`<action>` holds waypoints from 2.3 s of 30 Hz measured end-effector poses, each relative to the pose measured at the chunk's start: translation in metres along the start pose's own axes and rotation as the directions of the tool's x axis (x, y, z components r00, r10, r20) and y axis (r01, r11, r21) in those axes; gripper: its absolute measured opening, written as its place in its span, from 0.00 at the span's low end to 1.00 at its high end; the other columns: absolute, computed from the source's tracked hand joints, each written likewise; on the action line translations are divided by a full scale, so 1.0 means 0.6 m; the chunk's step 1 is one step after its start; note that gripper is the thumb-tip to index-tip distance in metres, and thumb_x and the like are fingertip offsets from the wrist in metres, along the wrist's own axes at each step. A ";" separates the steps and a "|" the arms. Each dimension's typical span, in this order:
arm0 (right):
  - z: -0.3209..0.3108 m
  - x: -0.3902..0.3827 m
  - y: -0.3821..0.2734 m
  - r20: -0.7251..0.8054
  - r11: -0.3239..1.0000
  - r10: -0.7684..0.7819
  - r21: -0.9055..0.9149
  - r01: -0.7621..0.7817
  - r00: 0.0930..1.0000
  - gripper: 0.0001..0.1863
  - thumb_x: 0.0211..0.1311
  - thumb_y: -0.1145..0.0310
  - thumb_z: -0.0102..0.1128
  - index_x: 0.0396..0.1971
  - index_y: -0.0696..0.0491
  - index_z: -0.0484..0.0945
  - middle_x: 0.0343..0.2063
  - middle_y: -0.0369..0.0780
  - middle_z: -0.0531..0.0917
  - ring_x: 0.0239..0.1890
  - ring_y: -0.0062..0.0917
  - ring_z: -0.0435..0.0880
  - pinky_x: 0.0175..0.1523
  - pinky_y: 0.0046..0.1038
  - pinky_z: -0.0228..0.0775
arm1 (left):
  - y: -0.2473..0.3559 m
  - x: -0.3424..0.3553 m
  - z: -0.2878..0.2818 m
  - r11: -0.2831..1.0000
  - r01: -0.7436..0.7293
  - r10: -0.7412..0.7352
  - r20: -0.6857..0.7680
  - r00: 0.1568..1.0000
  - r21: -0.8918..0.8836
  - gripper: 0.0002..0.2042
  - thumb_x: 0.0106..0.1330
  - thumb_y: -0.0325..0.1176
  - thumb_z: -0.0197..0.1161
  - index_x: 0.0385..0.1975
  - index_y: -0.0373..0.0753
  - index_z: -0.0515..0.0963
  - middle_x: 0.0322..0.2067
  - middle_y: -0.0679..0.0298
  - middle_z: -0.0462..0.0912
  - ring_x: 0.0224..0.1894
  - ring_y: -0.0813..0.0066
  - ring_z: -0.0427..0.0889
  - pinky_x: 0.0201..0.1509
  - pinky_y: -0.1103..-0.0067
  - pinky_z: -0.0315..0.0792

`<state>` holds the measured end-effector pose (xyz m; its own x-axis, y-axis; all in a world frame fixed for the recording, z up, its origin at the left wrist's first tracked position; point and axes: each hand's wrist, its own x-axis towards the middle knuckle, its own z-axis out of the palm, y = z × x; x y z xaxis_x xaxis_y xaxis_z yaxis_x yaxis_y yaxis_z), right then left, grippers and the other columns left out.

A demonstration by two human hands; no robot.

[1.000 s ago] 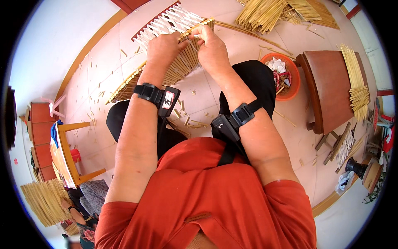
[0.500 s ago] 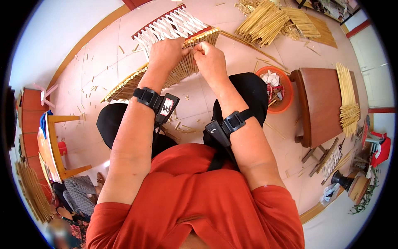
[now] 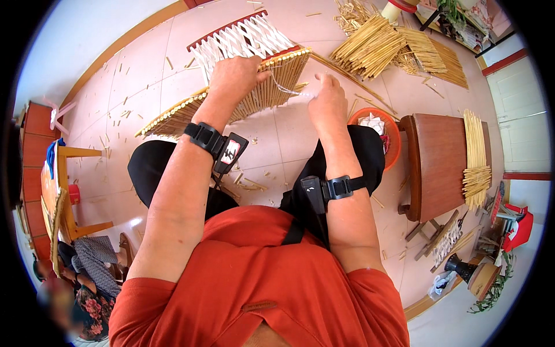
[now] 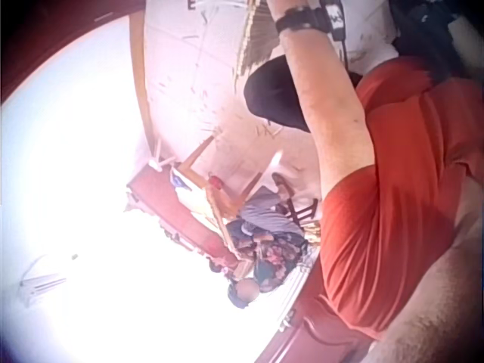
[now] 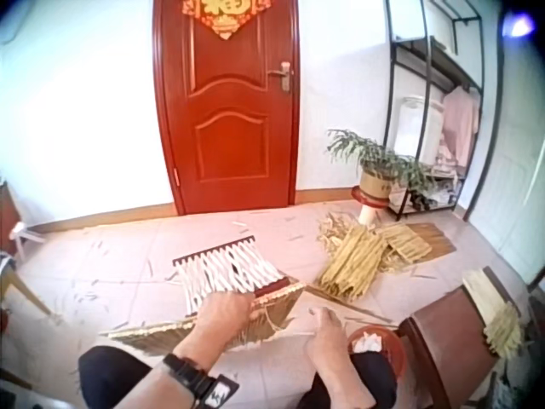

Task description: The person sits cross-legged on the floor and weaves a bamboo mat by hand. They repeatedly thread a white string through the bamboo slats, pull it tight, and adjust the mat's position to continue the weaving process.

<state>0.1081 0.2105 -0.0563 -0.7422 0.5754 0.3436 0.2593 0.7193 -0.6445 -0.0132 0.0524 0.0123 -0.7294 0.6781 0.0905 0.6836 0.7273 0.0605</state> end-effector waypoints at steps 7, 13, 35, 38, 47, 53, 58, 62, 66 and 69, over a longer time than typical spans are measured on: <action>0.005 0.028 -0.020 0.553 0.554 0.157 0.637 -0.537 0.818 0.17 0.52 0.66 0.46 0.37 0.53 0.82 0.28 0.34 0.82 0.30 0.16 0.74 0.38 0.19 0.61 | 0.013 -0.011 0.000 1.000 0.027 -0.027 0.023 0.999 -0.006 0.17 0.61 0.50 0.59 0.35 0.42 0.79 0.25 0.55 0.83 0.32 0.55 0.84 0.37 0.65 0.77; 0.025 0.021 -0.074 0.656 0.428 0.271 0.573 -0.699 0.704 0.13 0.57 0.54 0.57 0.28 0.48 0.81 0.24 0.31 0.80 0.26 0.14 0.71 0.34 0.20 0.59 | 0.018 -0.017 0.003 1.000 0.023 -0.023 0.031 0.999 -0.006 0.17 0.60 0.51 0.59 0.35 0.43 0.79 0.26 0.54 0.83 0.32 0.55 0.84 0.37 0.65 0.77; -0.058 -0.017 0.014 0.603 0.896 0.285 -0.443 0.016 0.746 0.26 0.53 0.70 0.58 0.55 0.54 0.68 0.42 0.49 0.82 0.48 0.40 0.80 0.50 0.38 0.72 | 0.013 -0.002 0.003 0.998 0.043 -0.044 0.020 0.999 0.052 0.19 0.62 0.53 0.58 0.35 0.42 0.79 0.26 0.57 0.84 0.32 0.58 0.84 0.37 0.67 0.77; -0.060 -0.020 0.039 0.577 0.888 0.323 -0.459 -0.029 0.751 0.20 0.55 0.69 0.59 0.49 0.54 0.74 0.42 0.50 0.81 0.48 0.40 0.80 0.50 0.39 0.72 | 0.013 0.000 0.000 0.998 0.056 -0.058 0.062 0.996 0.043 0.20 0.62 0.54 0.56 0.40 0.43 0.78 0.28 0.55 0.84 0.35 0.57 0.84 0.39 0.64 0.76; -0.022 -0.004 -0.037 0.299 0.690 0.047 0.681 -0.247 0.953 0.10 0.61 0.65 0.58 0.31 0.58 0.77 0.24 0.40 0.81 0.25 0.21 0.80 0.32 0.22 0.72 | 0.021 -0.002 -0.004 0.997 0.077 -0.079 0.083 0.993 0.027 0.19 0.62 0.52 0.57 0.38 0.42 0.78 0.27 0.55 0.83 0.35 0.57 0.84 0.39 0.65 0.76; 0.021 0.015 -0.082 0.486 0.718 0.125 0.558 -0.417 0.865 0.11 0.65 0.63 0.53 0.33 0.55 0.78 0.19 0.33 0.78 0.19 0.15 0.75 0.24 0.18 0.65 | 0.017 -0.003 0.006 0.998 0.051 -0.052 0.041 0.998 0.026 0.17 0.61 0.51 0.58 0.36 0.42 0.78 0.27 0.54 0.83 0.34 0.56 0.84 0.37 0.65 0.76; 0.043 0.024 -0.093 0.185 0.970 -0.036 0.244 -0.010 0.982 0.11 0.61 0.63 0.51 0.27 0.55 0.77 0.21 0.48 0.80 0.28 0.44 0.80 0.33 0.42 0.69 | 0.017 -0.006 0.010 0.999 0.032 -0.031 -0.006 0.999 0.040 0.16 0.61 0.50 0.58 0.36 0.44 0.78 0.27 0.54 0.83 0.33 0.54 0.84 0.37 0.64 0.77; 0.047 0.028 -0.086 0.065 0.982 -0.132 0.144 0.121 0.989 0.11 0.61 0.64 0.50 0.26 0.55 0.75 0.24 0.51 0.80 0.32 0.49 0.79 0.37 0.46 0.69 | 0.019 0.005 0.013 0.997 -0.001 0.006 -0.071 0.997 0.071 0.15 0.61 0.47 0.59 0.35 0.43 0.80 0.28 0.57 0.84 0.35 0.59 0.85 0.38 0.68 0.78; 0.037 -0.014 -0.071 0.147 0.975 -0.103 0.210 0.071 0.984 0.10 0.60 0.65 0.50 0.26 0.55 0.76 0.26 0.52 0.80 0.33 0.51 0.78 0.37 0.47 0.68 | -0.064 0.061 0.026 0.989 0.075 -0.059 -0.126 0.990 0.127 0.23 0.60 0.58 0.55 0.38 0.42 0.82 0.32 0.56 0.85 0.39 0.58 0.84 0.42 0.66 0.77; 0.014 -0.032 -0.067 0.140 0.927 -0.035 0.376 -0.020 0.990 0.09 0.61 0.67 0.53 0.28 0.56 0.77 0.21 0.45 0.81 0.26 0.36 0.80 0.33 0.35 0.69 | -0.103 0.065 0.009 0.988 0.061 -0.053 -0.060 0.997 0.139 0.23 0.61 0.59 0.55 0.38 0.45 0.82 0.33 0.56 0.85 0.38 0.57 0.84 0.42 0.64 0.77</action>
<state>0.1069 0.1674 -0.0427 -0.8299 0.4896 0.2674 0.0230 0.5088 -0.8606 -0.0837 0.0344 0.0068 -0.7617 0.6310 0.1469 0.6279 0.7749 -0.0728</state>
